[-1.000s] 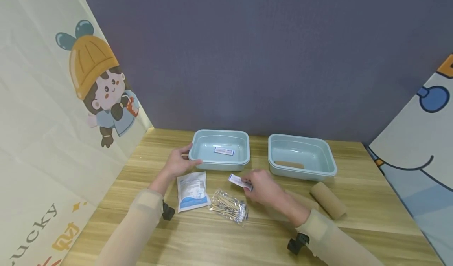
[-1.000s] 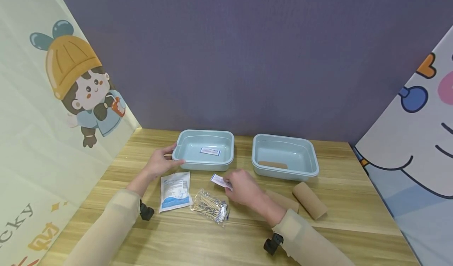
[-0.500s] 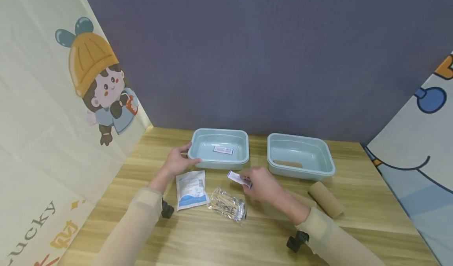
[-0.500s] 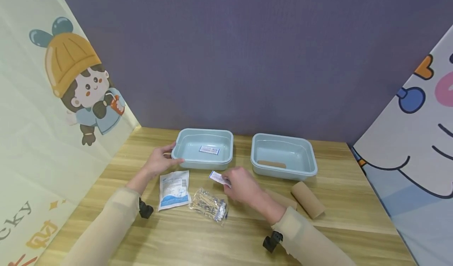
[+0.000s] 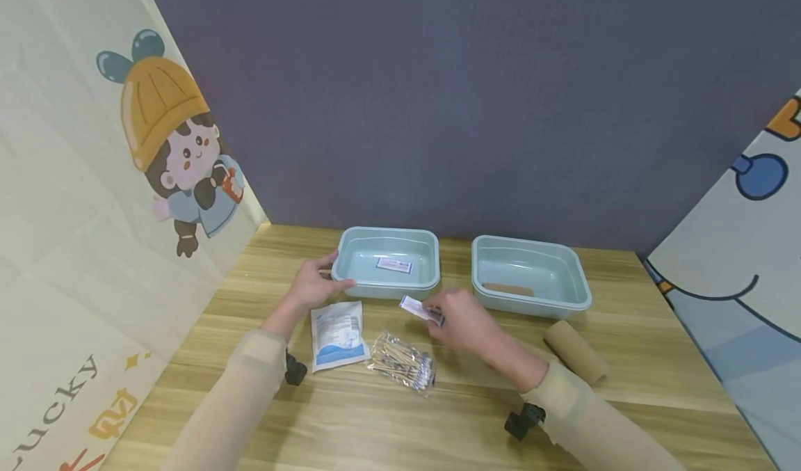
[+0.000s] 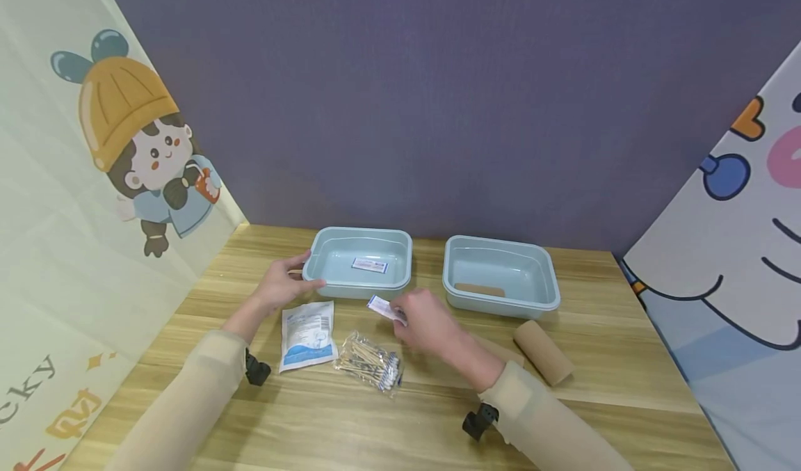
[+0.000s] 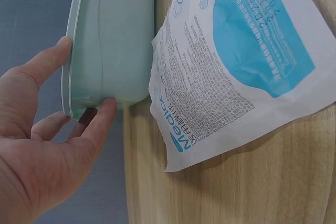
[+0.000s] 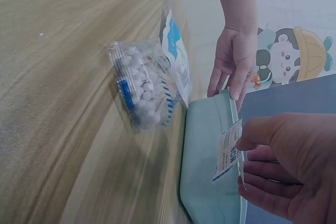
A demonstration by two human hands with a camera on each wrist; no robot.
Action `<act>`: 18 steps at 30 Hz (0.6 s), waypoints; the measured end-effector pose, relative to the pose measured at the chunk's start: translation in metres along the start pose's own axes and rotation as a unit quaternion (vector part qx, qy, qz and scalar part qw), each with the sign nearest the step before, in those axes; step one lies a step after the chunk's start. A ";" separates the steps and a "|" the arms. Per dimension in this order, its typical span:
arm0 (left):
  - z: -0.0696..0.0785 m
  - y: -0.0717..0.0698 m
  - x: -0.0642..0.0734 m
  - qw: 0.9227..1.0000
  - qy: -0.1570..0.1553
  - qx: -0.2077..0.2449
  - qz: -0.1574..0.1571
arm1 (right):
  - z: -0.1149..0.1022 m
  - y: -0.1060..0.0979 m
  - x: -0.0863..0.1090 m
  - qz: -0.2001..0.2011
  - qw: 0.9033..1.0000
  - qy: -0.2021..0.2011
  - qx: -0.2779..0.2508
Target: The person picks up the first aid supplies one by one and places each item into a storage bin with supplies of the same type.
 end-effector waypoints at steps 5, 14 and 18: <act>0.000 0.000 0.000 1.000 0.000 -0.003 0.000 | -0.002 -0.004 -0.003 0.001 1.000 -0.001 -0.006; -0.002 -0.001 -0.001 1.000 -0.001 -0.003 0.003 | -0.008 -0.008 -0.012 -0.003 1.000 0.015 -0.007; -0.002 -0.001 -0.001 1.000 0.000 -0.003 0.003 | -0.009 -0.009 -0.015 0.002 1.000 0.009 0.002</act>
Point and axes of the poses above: each hand's wrist, its own x-axis away from the middle knuckle, its own y-axis out of the palm, z = x × y, the point moved 3 cm from there along -x, towards the middle knuckle
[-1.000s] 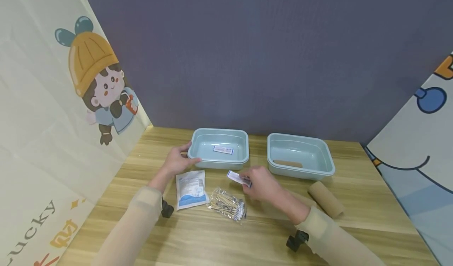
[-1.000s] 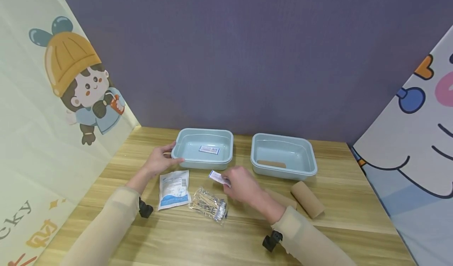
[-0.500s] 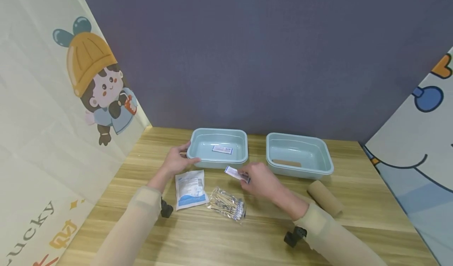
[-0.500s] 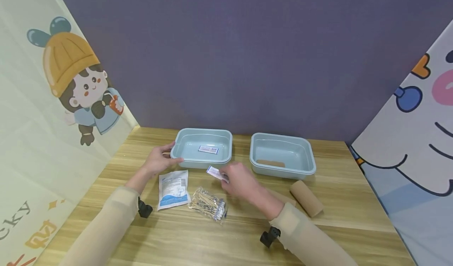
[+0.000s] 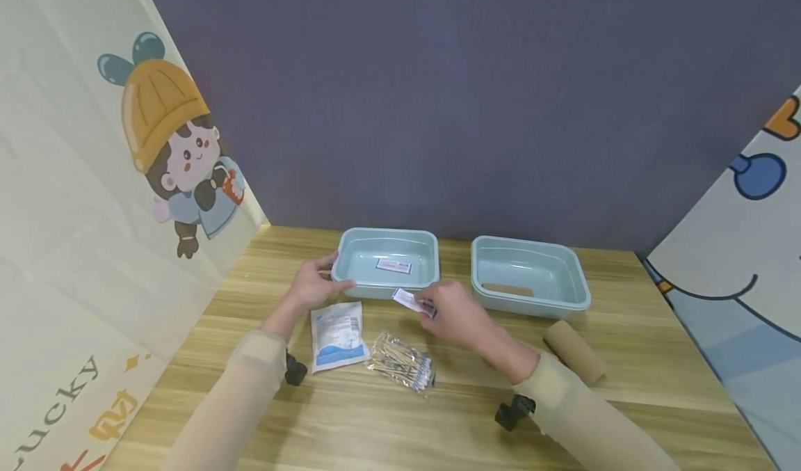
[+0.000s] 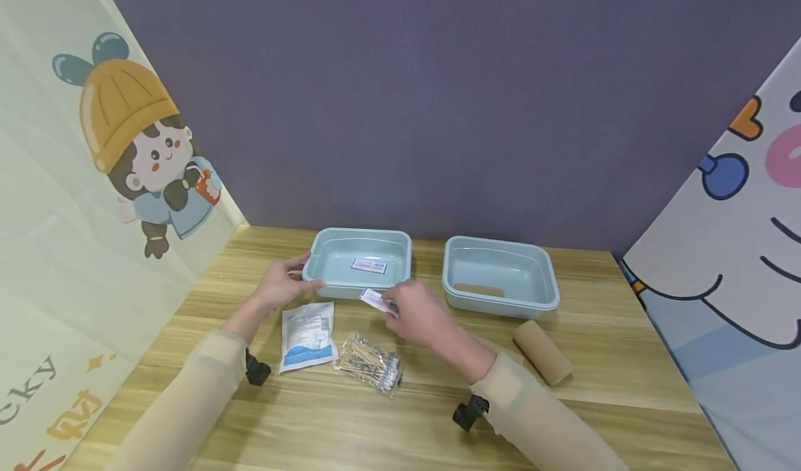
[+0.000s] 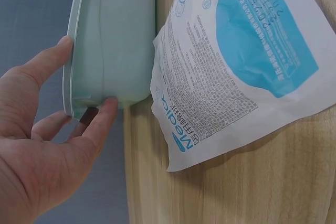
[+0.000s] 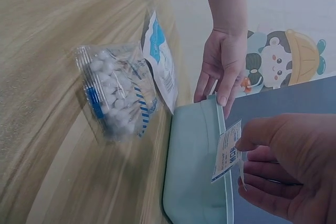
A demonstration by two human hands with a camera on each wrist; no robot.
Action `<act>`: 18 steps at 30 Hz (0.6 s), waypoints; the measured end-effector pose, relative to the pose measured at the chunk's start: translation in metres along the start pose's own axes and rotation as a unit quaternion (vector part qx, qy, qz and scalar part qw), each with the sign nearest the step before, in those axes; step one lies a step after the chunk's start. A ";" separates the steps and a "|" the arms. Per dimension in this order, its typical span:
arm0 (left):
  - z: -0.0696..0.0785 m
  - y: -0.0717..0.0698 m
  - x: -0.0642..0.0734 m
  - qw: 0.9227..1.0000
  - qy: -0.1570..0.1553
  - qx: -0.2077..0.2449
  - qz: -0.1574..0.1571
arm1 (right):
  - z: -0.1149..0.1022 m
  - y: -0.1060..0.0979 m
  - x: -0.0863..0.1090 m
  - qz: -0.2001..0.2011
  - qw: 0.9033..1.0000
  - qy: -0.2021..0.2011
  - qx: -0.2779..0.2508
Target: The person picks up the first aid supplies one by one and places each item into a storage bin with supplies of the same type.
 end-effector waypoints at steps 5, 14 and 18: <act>-0.002 0.000 -0.002 1.000 0.002 0.001 -0.001 | -0.001 0.001 -0.004 0.009 1.000 -0.009 0.010; -0.001 0.003 -0.003 1.000 -0.004 0.001 -0.001 | -0.003 0.000 -0.015 0.007 1.000 -0.012 0.019; -0.001 0.002 -0.003 1.000 -0.009 -0.006 0.000 | -0.002 0.001 -0.024 -0.002 1.000 -0.001 0.014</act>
Point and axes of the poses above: each hand's wrist, its own x-axis away from the middle knuckle, its own y-axis out of the palm, z = x × y, the point moved 3 cm from there along -x, towards the middle knuckle
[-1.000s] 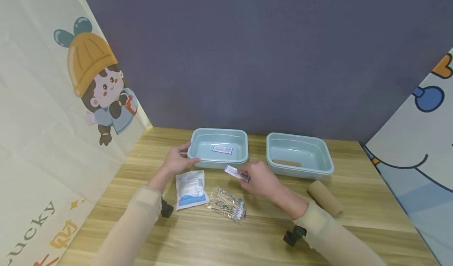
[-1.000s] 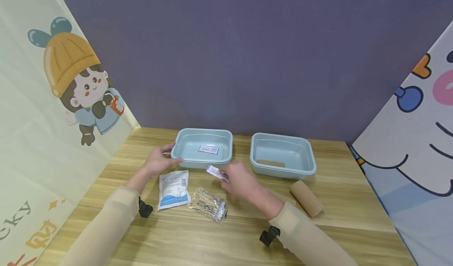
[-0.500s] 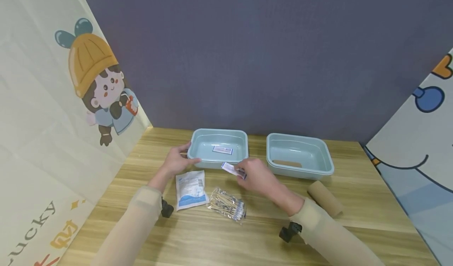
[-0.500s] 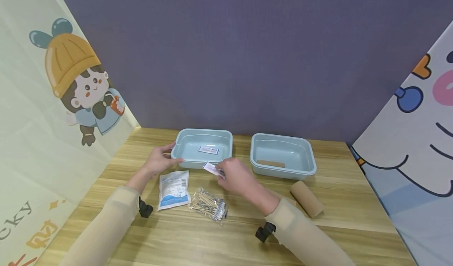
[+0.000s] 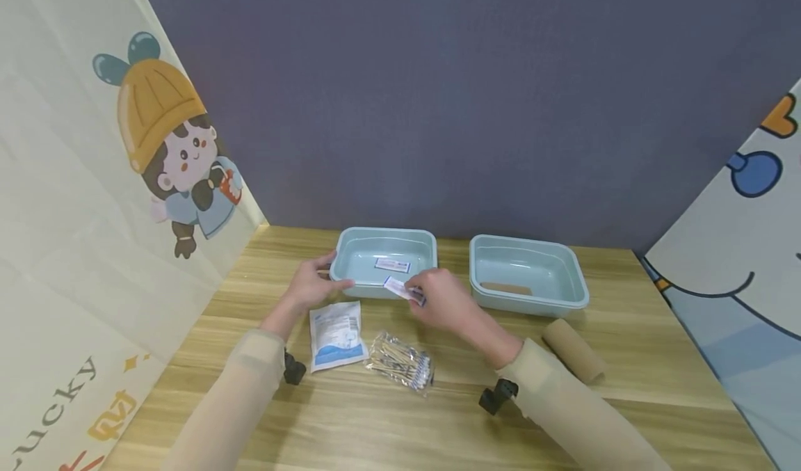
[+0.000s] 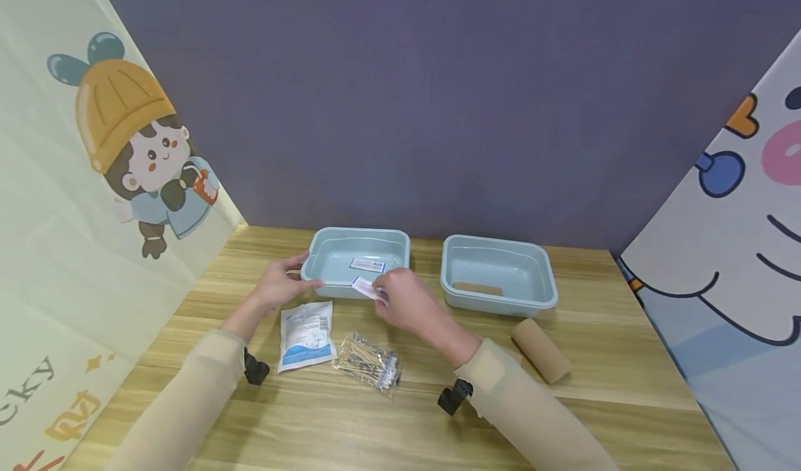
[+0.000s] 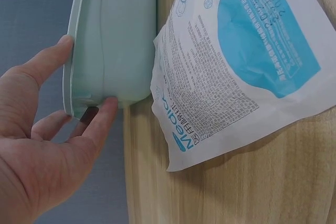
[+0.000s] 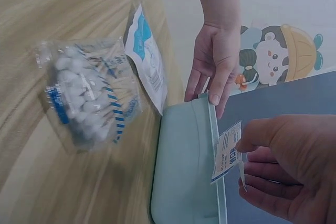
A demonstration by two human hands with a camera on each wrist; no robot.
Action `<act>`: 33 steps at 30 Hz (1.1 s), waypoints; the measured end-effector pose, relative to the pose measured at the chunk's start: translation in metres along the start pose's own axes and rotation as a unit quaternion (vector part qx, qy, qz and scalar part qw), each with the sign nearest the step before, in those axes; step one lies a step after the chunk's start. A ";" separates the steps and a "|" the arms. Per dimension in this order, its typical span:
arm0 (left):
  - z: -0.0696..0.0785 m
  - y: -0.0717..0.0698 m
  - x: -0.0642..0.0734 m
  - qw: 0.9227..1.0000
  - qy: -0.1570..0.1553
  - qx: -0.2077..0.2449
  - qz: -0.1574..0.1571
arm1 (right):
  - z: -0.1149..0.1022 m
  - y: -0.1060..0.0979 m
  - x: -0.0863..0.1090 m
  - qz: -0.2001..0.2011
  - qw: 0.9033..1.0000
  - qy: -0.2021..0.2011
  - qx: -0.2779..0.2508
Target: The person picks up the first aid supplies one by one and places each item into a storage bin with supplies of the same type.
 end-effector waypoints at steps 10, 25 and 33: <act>0.002 0.000 0.000 1.000 0.003 0.002 -0.004 | 0.000 0.000 -0.019 -0.012 1.000 0.009 0.007; 0.001 0.003 -0.002 1.000 -0.006 0.008 -0.003 | 0.008 -0.019 -0.045 0.007 1.000 -0.003 0.003; 0.005 -0.001 0.002 1.000 -0.006 0.021 -0.002 | 0.007 -0.031 -0.054 0.017 1.000 0.002 0.011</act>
Point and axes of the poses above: each hand's wrist, its own x-axis away from the middle knuckle, its own y-axis out of the palm, z = x × y, the point moved 3 cm from there along -x, towards the middle knuckle
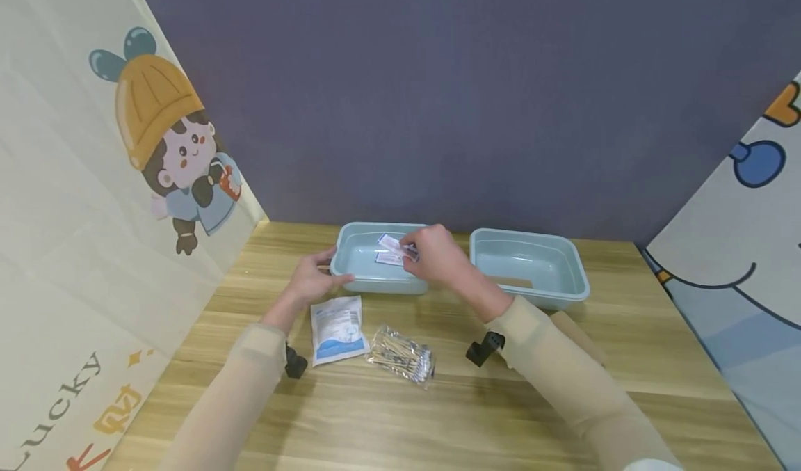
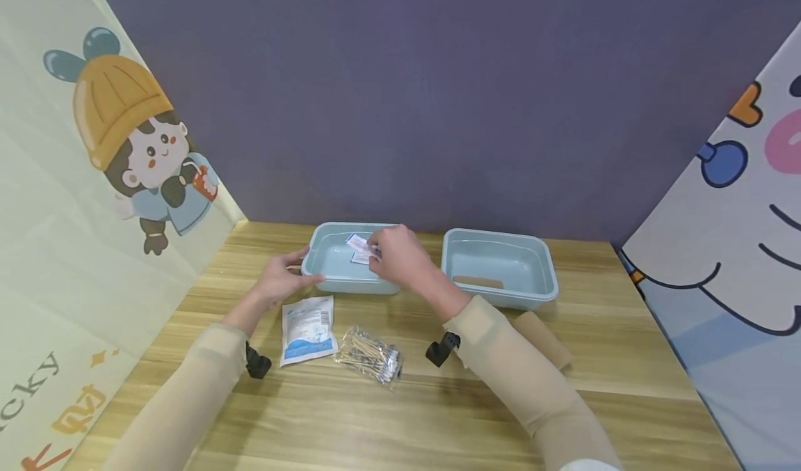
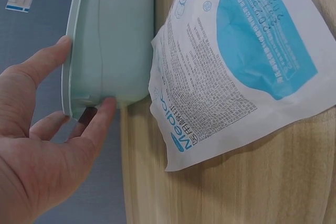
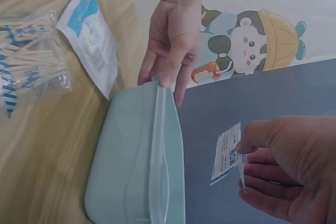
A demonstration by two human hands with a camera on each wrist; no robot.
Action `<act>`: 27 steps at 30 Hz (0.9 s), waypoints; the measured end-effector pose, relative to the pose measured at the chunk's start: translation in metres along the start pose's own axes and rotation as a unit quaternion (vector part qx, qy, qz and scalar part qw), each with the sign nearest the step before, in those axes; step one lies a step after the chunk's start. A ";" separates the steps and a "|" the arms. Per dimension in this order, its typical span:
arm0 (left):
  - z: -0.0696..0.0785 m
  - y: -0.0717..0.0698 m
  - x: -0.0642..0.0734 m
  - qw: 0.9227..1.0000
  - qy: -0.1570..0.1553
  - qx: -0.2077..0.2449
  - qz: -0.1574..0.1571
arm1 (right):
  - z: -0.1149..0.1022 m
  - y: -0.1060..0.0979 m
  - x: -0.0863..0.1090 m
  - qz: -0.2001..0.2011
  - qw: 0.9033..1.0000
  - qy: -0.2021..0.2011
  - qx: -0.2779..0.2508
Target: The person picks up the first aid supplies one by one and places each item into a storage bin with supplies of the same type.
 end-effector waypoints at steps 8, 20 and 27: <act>-0.002 0.000 -0.003 1.000 -0.005 -0.010 -0.003 | 0.000 -0.005 -0.006 -0.009 1.000 0.010 0.005; 0.001 0.001 -0.004 1.000 -0.005 -0.019 -0.003 | 0.009 -0.003 -0.016 -0.022 0.999 0.034 -0.003; -0.001 0.001 -0.005 1.000 -0.003 -0.011 -0.003 | 0.018 0.002 -0.022 -0.029 0.998 0.047 -0.009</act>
Point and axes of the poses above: each hand's wrist, its own x-axis away from the middle knuckle, its own y-axis out of the palm, z = x × y, the point moved 3 cm from there along -x, towards the middle knuckle
